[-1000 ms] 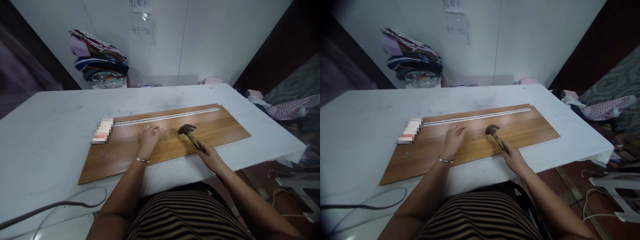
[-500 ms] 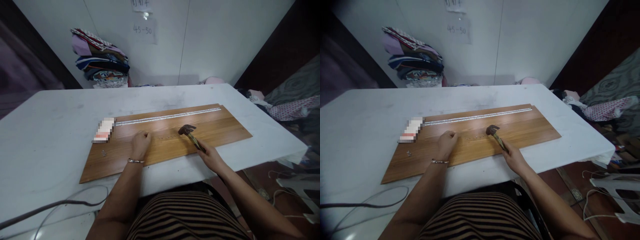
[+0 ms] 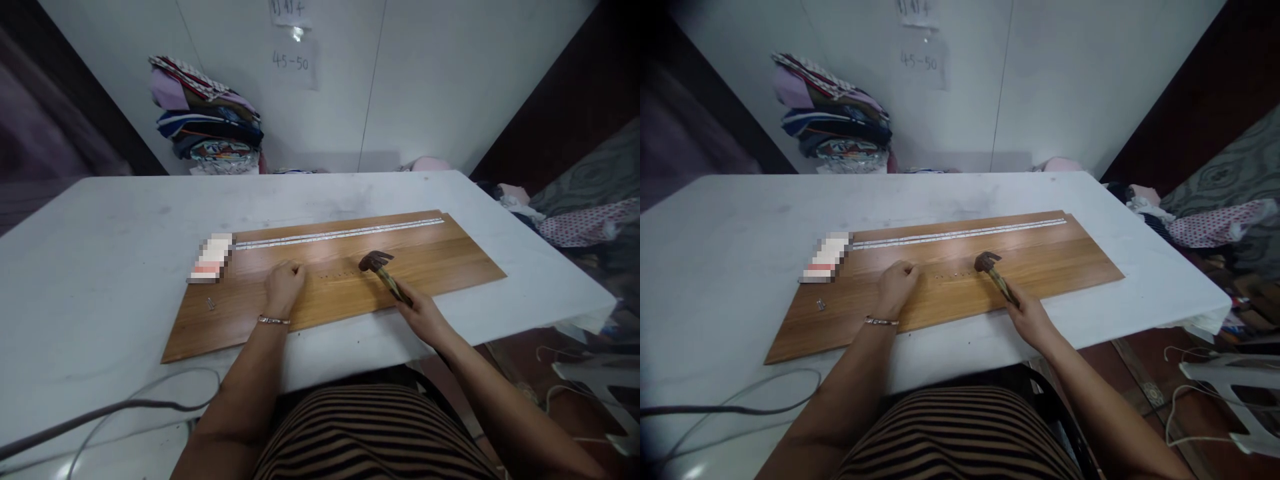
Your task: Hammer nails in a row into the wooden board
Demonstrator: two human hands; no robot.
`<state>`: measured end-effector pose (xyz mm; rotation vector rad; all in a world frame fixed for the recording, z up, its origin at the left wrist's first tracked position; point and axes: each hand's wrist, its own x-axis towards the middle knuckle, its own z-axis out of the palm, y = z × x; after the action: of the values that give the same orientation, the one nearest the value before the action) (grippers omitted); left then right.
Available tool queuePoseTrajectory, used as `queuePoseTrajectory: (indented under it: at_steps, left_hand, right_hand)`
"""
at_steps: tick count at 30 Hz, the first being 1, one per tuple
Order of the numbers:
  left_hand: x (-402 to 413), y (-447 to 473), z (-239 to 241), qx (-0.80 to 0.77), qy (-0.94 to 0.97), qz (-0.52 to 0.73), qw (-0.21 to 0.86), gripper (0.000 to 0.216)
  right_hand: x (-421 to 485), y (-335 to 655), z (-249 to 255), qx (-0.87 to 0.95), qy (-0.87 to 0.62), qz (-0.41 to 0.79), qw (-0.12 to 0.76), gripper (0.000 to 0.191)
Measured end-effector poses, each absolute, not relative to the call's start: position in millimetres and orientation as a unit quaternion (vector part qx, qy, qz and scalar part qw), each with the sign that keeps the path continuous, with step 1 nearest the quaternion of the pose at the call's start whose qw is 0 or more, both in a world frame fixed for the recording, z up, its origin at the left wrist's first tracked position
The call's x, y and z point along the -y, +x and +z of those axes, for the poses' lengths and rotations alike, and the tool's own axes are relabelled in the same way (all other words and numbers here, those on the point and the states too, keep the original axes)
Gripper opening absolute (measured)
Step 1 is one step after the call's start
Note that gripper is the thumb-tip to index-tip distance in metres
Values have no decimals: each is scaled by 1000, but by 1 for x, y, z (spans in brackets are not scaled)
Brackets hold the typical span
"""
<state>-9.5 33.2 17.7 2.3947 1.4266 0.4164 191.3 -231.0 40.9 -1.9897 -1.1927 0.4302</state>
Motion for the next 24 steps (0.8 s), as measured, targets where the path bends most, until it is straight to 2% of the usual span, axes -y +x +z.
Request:
queuePoseTrajectory:
  at_steps: [24]
  left_hand:
    - [-32,-9,21,-500,841,135,155,34]
  right_hand:
    - [230,191,40,462,-773,169,402,56]
